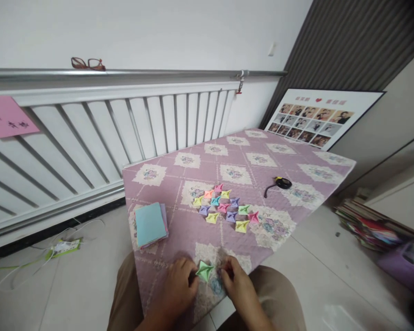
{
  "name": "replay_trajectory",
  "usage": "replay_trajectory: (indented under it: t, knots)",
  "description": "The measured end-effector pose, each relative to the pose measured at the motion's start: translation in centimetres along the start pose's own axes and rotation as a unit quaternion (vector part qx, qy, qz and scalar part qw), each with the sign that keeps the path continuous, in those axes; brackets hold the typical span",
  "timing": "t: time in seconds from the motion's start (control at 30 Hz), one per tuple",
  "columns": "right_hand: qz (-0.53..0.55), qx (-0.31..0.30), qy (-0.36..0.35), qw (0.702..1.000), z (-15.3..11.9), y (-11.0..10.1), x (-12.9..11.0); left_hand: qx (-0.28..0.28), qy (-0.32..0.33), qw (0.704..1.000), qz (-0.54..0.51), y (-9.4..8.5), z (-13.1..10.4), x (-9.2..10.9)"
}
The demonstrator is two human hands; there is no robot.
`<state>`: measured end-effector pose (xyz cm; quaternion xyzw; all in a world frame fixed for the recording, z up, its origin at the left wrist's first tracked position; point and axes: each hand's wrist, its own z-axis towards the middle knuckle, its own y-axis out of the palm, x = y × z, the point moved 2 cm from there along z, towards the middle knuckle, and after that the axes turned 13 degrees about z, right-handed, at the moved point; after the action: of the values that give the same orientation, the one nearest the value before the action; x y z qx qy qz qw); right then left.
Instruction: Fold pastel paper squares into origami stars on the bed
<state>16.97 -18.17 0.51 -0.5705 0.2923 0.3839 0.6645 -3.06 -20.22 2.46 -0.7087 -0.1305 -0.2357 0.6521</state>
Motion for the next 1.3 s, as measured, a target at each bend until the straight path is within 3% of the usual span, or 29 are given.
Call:
replay_trajectory:
  t: [0.13,0.23,0.43,0.57,0.7,0.9,1.3]
  knots:
    - [-0.062,0.044,-0.034,0.997,1.5,-0.1,0.9,0.000,0.024,1.000,0.003,0.0,0.3,0.3]
    - [-0.086,0.084,-0.043,0.992,3.0,-0.4,1.6,0.024,-0.006,1.000,-0.007,0.6,1.6,0.0]
    - [-0.126,0.147,-0.068,0.979,3.7,0.0,2.6,0.125,-0.014,0.992,-0.024,2.2,7.2,0.8]
    - [-0.132,0.163,-0.096,0.973,3.4,0.2,3.0,0.139,-0.004,0.990,-0.009,3.5,10.8,2.6]
    - [-0.137,0.172,-0.115,0.969,3.4,0.1,2.9,0.153,-0.008,0.988,0.011,4.6,12.9,4.2]
    - [-0.139,0.172,-0.126,0.967,3.3,0.1,2.9,0.163,-0.021,0.986,0.035,5.5,13.6,4.9]
    - [-0.138,0.172,-0.137,0.966,3.3,0.3,3.7,0.169,-0.017,0.984,0.057,5.7,13.4,5.3]
